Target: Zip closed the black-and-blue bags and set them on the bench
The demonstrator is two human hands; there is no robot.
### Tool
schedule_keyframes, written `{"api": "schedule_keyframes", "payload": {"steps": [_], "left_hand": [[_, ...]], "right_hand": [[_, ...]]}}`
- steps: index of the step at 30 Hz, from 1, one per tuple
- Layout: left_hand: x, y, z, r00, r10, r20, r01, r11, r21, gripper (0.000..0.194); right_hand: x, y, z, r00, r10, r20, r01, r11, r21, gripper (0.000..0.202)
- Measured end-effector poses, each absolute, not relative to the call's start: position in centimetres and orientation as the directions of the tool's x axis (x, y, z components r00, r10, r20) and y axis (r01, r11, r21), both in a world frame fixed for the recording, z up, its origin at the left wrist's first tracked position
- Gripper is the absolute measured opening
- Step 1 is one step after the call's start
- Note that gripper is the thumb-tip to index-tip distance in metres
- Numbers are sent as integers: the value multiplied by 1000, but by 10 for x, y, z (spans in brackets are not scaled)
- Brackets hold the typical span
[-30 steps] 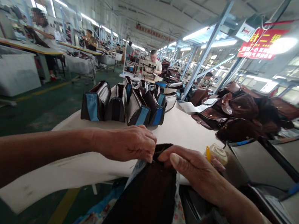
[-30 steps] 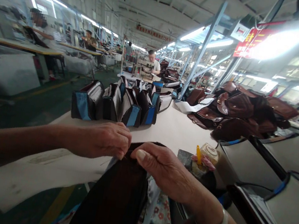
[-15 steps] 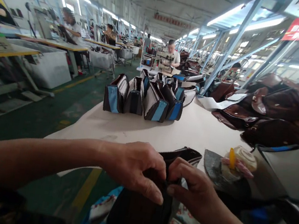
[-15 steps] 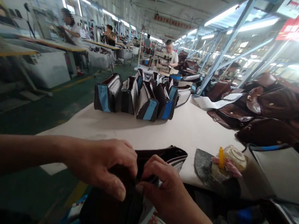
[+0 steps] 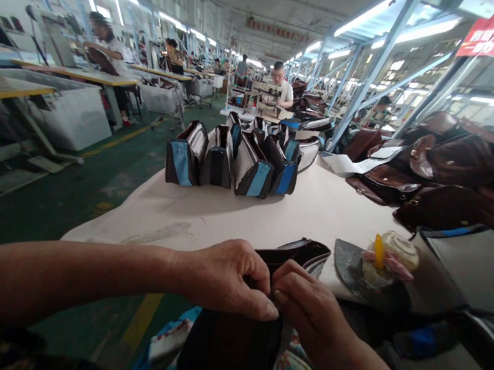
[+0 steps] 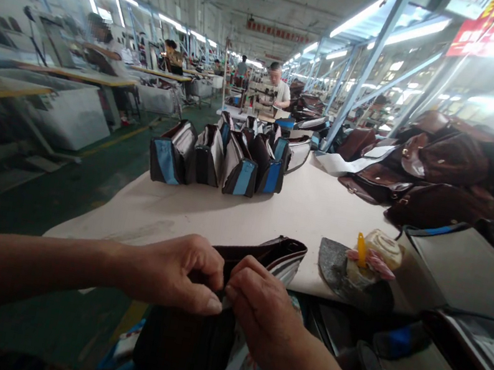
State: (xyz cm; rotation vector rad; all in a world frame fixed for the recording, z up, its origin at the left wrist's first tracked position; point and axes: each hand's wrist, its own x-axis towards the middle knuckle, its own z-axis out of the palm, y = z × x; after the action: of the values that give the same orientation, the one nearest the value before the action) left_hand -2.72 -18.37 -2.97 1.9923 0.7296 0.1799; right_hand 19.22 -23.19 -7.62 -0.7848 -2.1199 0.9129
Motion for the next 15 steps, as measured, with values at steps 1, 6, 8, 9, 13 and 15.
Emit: {"api": "schedule_keyframes", "payload": {"steps": [1,6,8,9,13,15], "left_hand": [[-27,-184,-31,803,572,-169,424,-349,836,24],[-24,-185,-29,789,585,-189,441,-326,836,11],[-24,-184,-28,776,592,-220,461,-293,837,9],[-24,-183,-29,771,594,-230,465,-279,840,8],[-26,-181,-31,772,576,-269,463,-219,859,11],[-27,-179,-33,775,564,-286,460,-191,867,13]], "right_hand": [[192,-232,-76,-571,747,339,242,549,-800,23],[189,-228,-75,-544,789,286,208,457,-865,27],[190,-227,-75,-547,795,263,185,422,-888,27],[190,-226,-74,-551,795,252,172,404,-899,27],[193,-226,-72,-584,785,209,131,346,-929,23],[193,-226,-71,-585,784,206,122,337,-934,18]]}}
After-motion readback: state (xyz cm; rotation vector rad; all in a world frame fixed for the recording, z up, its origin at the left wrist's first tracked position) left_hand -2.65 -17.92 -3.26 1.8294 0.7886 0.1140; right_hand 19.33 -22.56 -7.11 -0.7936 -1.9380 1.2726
